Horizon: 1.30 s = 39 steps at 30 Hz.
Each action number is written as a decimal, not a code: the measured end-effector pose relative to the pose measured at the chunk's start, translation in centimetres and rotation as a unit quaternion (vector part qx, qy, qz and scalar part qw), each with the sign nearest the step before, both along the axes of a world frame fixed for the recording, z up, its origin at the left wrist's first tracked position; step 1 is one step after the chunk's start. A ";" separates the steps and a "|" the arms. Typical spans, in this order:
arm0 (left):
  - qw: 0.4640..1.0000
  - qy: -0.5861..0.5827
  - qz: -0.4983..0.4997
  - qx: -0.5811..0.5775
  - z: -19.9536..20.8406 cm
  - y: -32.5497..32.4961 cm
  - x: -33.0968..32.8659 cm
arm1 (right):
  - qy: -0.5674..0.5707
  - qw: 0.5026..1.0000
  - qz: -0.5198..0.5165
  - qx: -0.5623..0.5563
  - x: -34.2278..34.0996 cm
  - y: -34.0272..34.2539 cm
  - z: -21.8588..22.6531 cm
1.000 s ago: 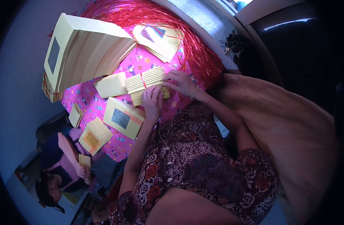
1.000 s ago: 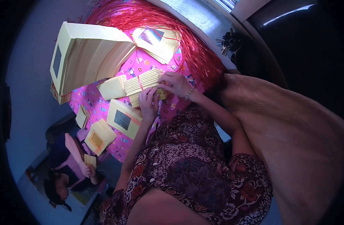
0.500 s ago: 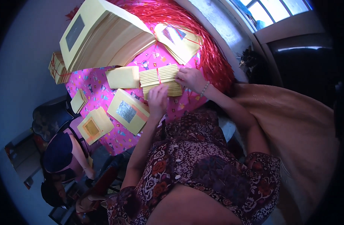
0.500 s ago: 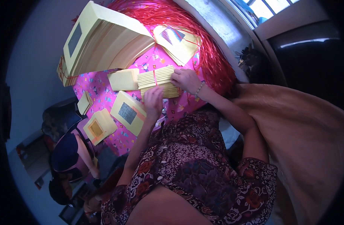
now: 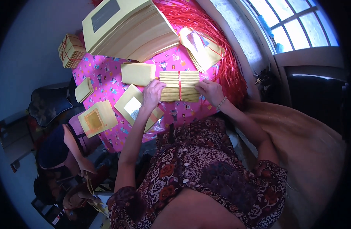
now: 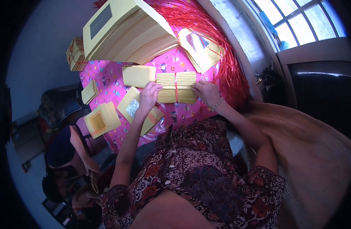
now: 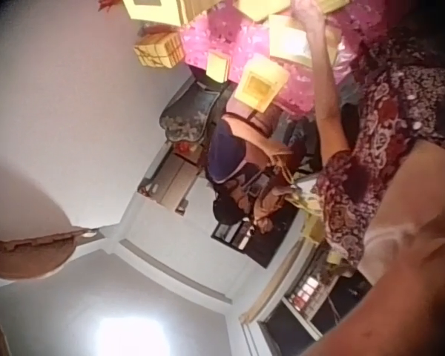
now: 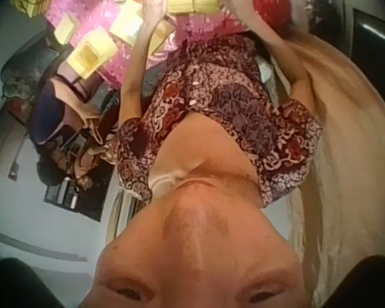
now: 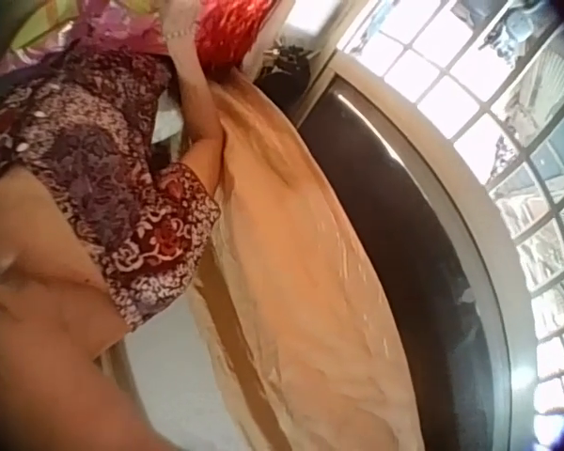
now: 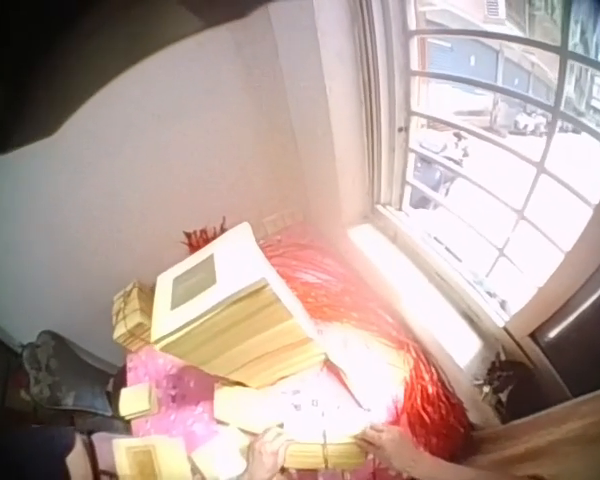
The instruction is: Bundling stacks of joss paper using red string.
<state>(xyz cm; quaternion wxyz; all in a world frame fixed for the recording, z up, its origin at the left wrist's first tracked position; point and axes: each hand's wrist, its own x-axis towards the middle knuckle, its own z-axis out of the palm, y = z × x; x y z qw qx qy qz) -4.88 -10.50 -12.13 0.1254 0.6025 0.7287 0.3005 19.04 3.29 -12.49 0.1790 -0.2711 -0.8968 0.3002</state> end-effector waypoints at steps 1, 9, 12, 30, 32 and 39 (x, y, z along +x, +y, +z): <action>1.000 0.011 -0.008 -0.001 0.0 0.0 0.1 | -0.006 1.000 -0.001 0.018 -0.2 -0.3 0.1; 0.999 0.023 0.008 0.023 -0.3 0.3 0.3 | -0.020 0.999 -0.028 0.015 -0.1 0.5 -0.3; 0.999 0.022 0.030 0.020 -0.2 0.1 0.9 | -0.028 0.999 -0.039 -0.006 0.2 0.2 -0.2; 0.995 0.050 0.064 -0.066 -2.5 2.3 2.9 | -0.150 0.975 -0.096 0.133 -5.7 -1.9 -1.1; 0.994 0.040 0.061 -0.085 -1.6 3.0 2.7 | -0.152 0.975 -0.104 0.126 -6.0 -1.4 -1.2; 0.993 0.012 0.065 -0.095 -1.2 3.1 2.7 | -0.110 0.987 -0.089 0.077 -6.0 -0.5 -0.9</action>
